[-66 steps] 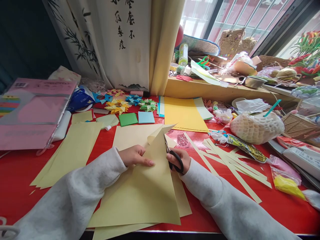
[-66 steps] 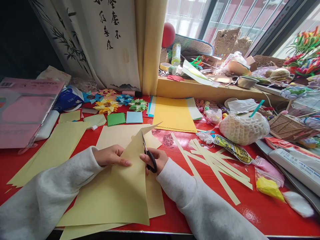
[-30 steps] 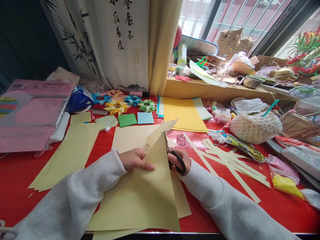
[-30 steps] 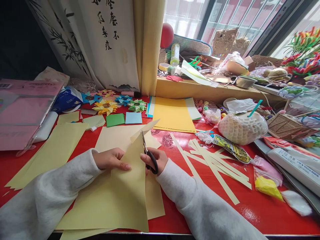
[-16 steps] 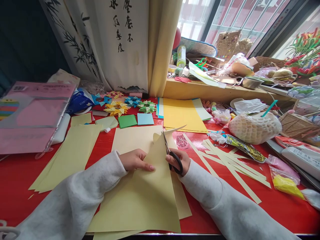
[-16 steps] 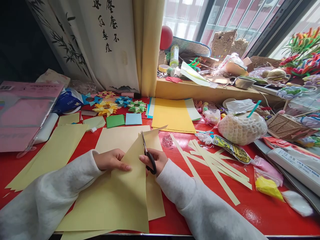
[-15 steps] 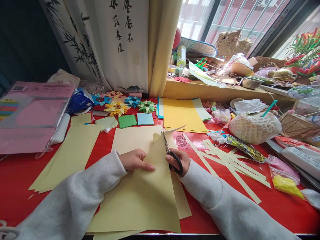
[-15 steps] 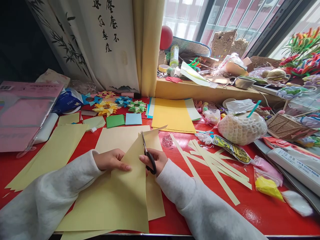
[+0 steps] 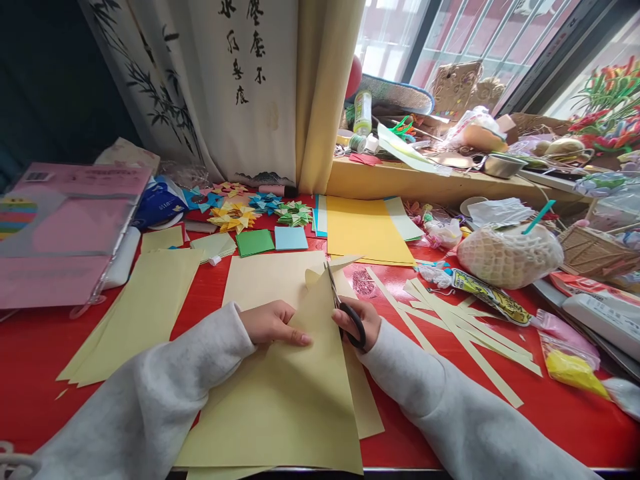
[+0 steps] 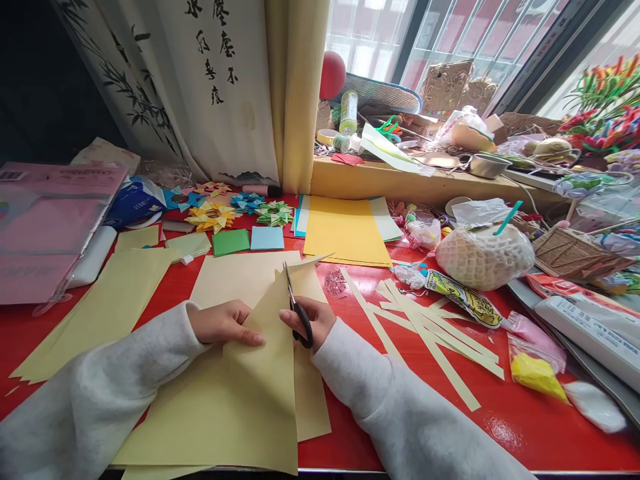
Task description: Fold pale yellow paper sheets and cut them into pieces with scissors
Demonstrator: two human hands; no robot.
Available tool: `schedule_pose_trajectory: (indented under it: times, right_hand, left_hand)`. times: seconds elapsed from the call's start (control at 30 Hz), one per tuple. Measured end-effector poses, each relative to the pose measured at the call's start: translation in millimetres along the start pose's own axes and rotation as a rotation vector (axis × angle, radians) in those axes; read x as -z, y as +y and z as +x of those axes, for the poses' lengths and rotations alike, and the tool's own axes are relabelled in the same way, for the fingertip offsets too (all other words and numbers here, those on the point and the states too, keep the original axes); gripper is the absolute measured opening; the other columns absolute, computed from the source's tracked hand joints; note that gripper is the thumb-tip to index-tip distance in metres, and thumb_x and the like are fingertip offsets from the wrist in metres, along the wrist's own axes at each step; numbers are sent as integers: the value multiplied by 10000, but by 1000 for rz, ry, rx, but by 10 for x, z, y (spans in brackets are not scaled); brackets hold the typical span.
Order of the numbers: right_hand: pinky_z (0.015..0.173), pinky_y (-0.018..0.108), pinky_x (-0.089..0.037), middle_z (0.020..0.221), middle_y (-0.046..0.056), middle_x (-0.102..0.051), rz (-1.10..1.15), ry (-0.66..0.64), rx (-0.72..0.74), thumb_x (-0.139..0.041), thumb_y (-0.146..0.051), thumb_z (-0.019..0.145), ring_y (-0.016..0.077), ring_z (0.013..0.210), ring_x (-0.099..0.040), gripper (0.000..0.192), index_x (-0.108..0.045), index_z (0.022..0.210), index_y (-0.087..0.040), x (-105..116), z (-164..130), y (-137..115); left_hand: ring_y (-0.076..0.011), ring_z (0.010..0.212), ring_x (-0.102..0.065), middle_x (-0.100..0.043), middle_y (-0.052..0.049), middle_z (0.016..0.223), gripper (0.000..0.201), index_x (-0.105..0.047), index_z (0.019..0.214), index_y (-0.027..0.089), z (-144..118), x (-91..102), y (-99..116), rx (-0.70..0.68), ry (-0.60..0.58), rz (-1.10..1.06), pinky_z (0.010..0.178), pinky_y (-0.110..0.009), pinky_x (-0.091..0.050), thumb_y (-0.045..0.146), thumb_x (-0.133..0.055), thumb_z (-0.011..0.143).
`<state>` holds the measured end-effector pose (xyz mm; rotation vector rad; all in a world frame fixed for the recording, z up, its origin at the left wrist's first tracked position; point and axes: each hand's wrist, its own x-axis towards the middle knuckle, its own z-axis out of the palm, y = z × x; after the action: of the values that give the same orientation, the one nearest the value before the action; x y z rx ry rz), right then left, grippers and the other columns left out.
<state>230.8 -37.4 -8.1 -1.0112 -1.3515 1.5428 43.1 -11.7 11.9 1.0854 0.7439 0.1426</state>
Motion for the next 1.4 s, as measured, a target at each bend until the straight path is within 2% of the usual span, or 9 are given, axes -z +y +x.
schedule_pose_trajectory:
  times: [0.23,0.33,0.53,0.8,0.97,1.07,1.2,1.4]
  right_hand:
    - [339,193,-262,421,-68,-371,14,9,2,-635,-487,577,46,343,-330,358,-514,621,-153,10,29,5]
    - [339,200,-275,419,-63,-382,4,14,-2,-636,-504,563,57,342,-358,372,-494,588,-161,14,37,15]
    - [409,221,-334,492,-34,-442,39,16,29,-624,-488,597,89,433,-432,353,-529,654,-153,4,25,43]
    - [318,214,-309,418,-39,-472,39,27,57,-617,-478,612,91,324,-432,335,-507,636,-163,-3,26,10]
    - [301,197,-271,376,-48,-470,73,14,113,-576,-468,664,84,286,-425,324,-515,726,-156,16,38,16]
    - [295,196,-255,385,-51,-474,69,31,97,-580,-483,650,82,281,-427,362,-513,761,-145,10,34,11]
    - [299,200,-254,357,-53,-463,72,21,90,-574,-504,642,79,275,-405,400,-515,787,-135,-3,21,-1]
    - [307,198,-253,472,-40,-483,62,43,125,-551,-532,646,94,341,-473,467,-486,888,-138,72,53,-12]
  left_hand:
    - [-160,673,-614,-674,-9,770,298,-663,873,171,9,-8,-19,7,-19,-3,650,-257,-468,269,-690,593]
    - [-175,728,-612,-673,-10,788,311,-662,876,173,16,-10,-31,11,-24,-11,675,-264,-467,279,-694,586]
    - [-180,735,-614,-674,-9,777,285,-664,868,172,8,-10,-21,-2,-17,-5,690,-277,-468,273,-684,602]
    - [-180,701,-615,-672,-27,786,317,-656,893,156,5,-8,-2,-21,-32,7,712,-305,-460,278,-685,602]
    - [-176,707,-615,-672,-33,804,300,-654,892,148,-8,30,10,-38,-13,25,678,-292,-472,263,-675,616]
    - [-168,689,-616,-674,-27,798,292,-654,888,157,-12,48,2,-38,1,24,670,-288,-474,262,-675,616]
    - [-183,755,-611,-666,-40,842,337,-635,934,157,-22,39,15,-50,-35,38,707,-296,-462,283,-667,624]
    - [-194,769,-606,-659,-45,864,371,-614,954,153,-46,26,49,-66,2,61,714,-311,-458,317,-659,624]
